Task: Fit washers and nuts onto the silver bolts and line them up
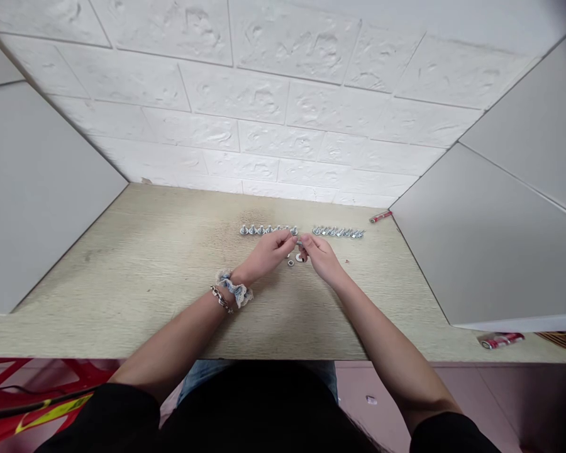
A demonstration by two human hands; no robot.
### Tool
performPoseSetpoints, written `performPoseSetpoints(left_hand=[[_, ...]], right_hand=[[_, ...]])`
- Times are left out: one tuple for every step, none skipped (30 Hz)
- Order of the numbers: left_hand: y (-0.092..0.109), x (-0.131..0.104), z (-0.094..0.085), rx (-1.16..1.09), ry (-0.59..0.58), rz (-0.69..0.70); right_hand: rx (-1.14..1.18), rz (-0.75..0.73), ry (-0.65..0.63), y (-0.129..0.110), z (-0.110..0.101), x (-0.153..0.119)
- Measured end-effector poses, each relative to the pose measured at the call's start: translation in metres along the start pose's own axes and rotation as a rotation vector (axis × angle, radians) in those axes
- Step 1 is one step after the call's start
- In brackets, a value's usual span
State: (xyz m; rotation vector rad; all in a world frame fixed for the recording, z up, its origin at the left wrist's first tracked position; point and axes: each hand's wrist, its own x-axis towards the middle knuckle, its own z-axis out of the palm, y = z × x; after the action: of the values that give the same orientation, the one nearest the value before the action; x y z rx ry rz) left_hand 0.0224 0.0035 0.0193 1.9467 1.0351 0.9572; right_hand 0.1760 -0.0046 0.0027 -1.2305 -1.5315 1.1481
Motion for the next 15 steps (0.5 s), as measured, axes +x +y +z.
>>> performPoseSetpoints(left_hand=[[0.0000,0.0001,-0.0003,0.001,0.005,-0.007],[0.0002,0.0001,-0.0007,0.002,0.013,-0.014],[0.0006,0.0002,-0.0009,0.003,0.024,-0.022],[0.0011,0.0002,-0.0012,0.004,0.036,-0.031],[0.0017,0.0002,-0.0013,0.004,0.049,-0.040],[0.0022,0.0003,-0.0014,0.003,0.062,-0.049],[0.0025,0.0005,-0.0014,0.001,0.074,-0.056],[0.0026,0.0007,-0.0012,-0.003,0.087,-0.062],[0.0022,0.0009,-0.0010,-0.007,0.098,-0.066],[0.0016,0.0012,-0.0008,-0.013,0.107,-0.070],[0.0007,0.0014,-0.0005,-0.020,0.114,-0.072],[-0.0003,0.0017,-0.0002,-0.030,0.119,-0.074],[-0.0014,0.0020,0.0001,-0.044,0.122,-0.078],[-0.0023,0.0023,0.0004,-0.064,0.123,-0.085],[-0.0031,0.0026,0.0007,-0.093,0.119,-0.096]], right_hand=[[0.003,-0.010,-0.001,-0.0002,-0.0001,0.0002],[0.009,-0.020,-0.004,-0.0003,-0.0002,0.0005],[0.018,-0.030,-0.006,-0.0004,-0.0003,0.0007],[0.029,-0.038,-0.008,-0.0005,-0.0004,0.0009],[0.042,-0.042,-0.008,-0.0006,-0.0004,0.0010],[0.055,-0.046,-0.006,-0.0008,-0.0003,0.0010],[0.066,-0.050,0.000,-0.0012,0.0000,0.0010],[0.075,-0.055,0.011,-0.0016,0.0004,0.0008],[0.082,-0.061,0.025,-0.0021,0.0009,0.0006],[0.088,-0.069,0.039,-0.0026,0.0014,0.0004],[0.090,-0.076,0.051,-0.0031,0.0019,0.0002],[0.088,-0.083,0.060,-0.0035,0.0024,0.0000],[0.084,-0.089,0.065,-0.0037,0.0028,-0.0001],[0.078,-0.095,0.070,-0.0037,0.0032,-0.0002],[0.075,-0.102,0.077,-0.0035,0.0036,-0.0002]])
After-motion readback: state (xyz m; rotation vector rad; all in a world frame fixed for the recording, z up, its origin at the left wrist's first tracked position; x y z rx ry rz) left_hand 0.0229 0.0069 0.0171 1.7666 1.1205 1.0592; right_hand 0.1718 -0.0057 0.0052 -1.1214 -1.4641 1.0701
